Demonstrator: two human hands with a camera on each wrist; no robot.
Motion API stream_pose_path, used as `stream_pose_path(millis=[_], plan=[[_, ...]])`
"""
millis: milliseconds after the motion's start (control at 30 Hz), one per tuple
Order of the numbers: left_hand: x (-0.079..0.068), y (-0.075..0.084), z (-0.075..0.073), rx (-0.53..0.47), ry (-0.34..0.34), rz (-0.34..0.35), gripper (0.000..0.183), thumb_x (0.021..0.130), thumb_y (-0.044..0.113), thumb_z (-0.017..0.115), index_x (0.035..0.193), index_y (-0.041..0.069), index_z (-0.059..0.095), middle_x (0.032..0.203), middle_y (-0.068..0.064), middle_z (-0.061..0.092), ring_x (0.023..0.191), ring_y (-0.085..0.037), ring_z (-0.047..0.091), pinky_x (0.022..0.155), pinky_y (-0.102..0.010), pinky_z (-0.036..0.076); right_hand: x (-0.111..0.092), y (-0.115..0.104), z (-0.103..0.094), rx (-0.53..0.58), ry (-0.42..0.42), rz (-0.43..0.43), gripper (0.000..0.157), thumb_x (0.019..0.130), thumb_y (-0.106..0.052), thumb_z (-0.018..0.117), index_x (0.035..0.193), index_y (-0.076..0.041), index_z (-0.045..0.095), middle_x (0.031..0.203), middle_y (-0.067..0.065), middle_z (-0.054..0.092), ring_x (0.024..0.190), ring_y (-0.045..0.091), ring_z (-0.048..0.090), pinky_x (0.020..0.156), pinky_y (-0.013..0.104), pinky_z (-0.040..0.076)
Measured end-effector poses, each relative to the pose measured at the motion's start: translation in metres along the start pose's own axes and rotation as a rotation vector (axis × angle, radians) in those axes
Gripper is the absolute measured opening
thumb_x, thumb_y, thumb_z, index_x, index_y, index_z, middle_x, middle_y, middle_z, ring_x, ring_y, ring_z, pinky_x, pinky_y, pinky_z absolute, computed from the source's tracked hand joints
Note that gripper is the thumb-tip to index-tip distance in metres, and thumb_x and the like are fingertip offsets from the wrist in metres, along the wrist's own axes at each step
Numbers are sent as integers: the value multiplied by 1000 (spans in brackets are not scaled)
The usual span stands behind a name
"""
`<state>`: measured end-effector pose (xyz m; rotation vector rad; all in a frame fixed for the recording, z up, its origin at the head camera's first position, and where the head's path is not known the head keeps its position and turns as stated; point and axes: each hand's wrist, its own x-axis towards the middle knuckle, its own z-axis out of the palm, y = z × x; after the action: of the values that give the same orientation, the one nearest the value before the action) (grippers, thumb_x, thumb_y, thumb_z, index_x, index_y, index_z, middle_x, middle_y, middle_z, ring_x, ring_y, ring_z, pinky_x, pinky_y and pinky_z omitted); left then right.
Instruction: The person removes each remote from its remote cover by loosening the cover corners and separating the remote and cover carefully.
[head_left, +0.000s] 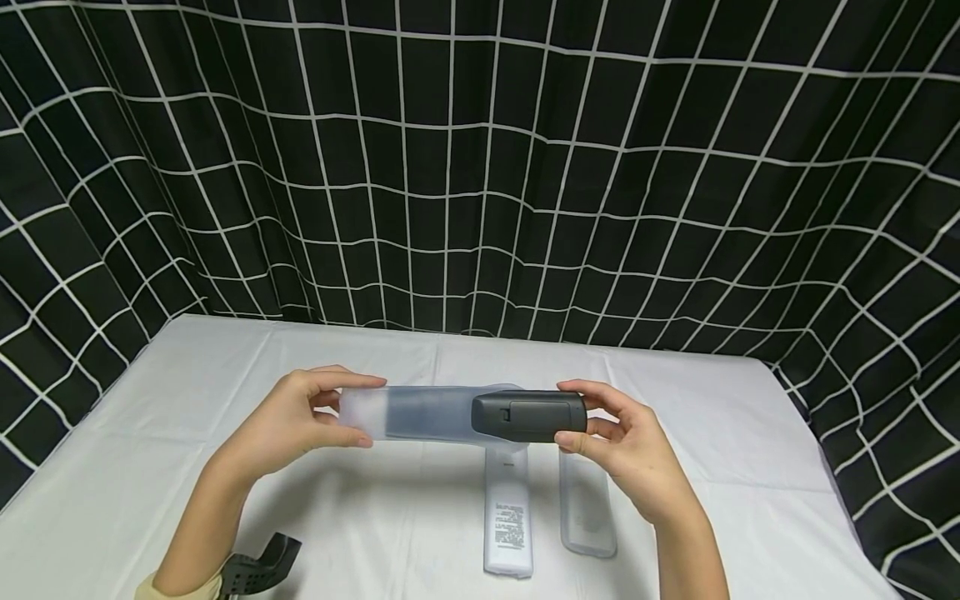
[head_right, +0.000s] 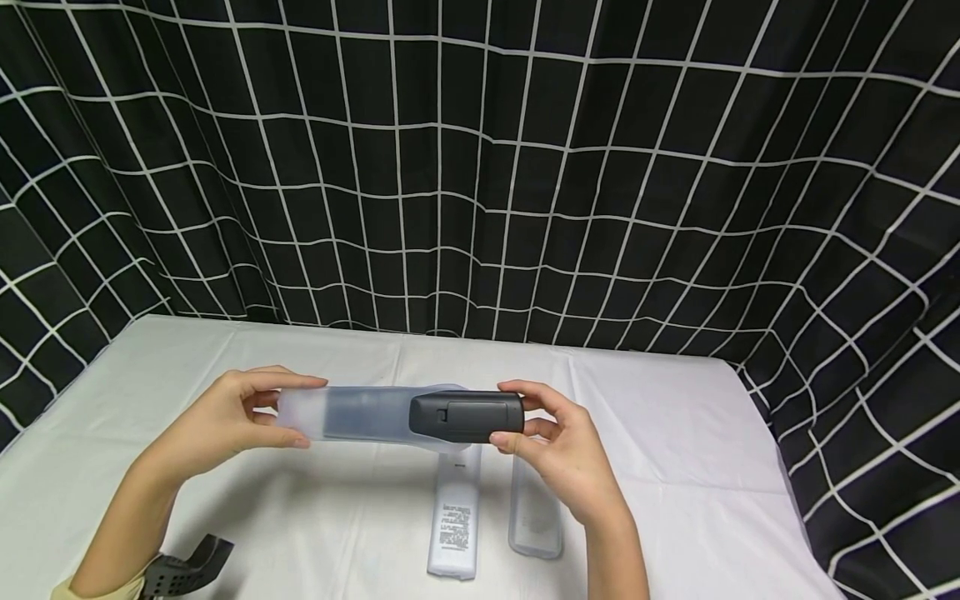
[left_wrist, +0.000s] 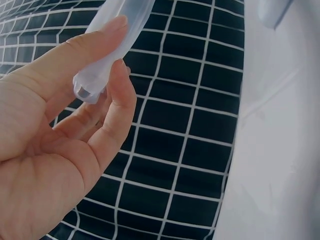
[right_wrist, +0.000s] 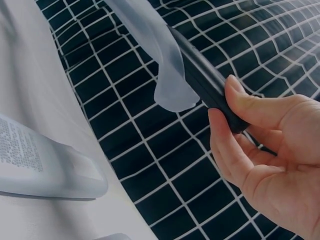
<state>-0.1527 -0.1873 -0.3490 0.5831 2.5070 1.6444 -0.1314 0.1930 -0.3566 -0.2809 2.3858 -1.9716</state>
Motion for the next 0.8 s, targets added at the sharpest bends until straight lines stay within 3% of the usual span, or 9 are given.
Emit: stream_pose_path(millis=[533, 800], plan=[[0, 1, -2, -22, -7, -20, 61, 75, 3, 93, 132, 3, 72, 127, -17, 66, 91, -25, 67, 78, -26, 60, 1, 1, -1, 0, 0, -15, 57, 85, 6, 82, 138, 0, 63, 118, 11, 60, 90, 13, 75, 84, 28, 62], [1, 0, 4, -89, -31, -41, 63, 76, 1, 91, 135, 2, 69, 136, -20, 61, 93, -23, 69, 79, -28, 62, -1, 1, -3, 8, 14, -4, 55, 86, 5, 81, 137, -3, 64, 118, 10, 60, 87, 14, 75, 85, 30, 62]])
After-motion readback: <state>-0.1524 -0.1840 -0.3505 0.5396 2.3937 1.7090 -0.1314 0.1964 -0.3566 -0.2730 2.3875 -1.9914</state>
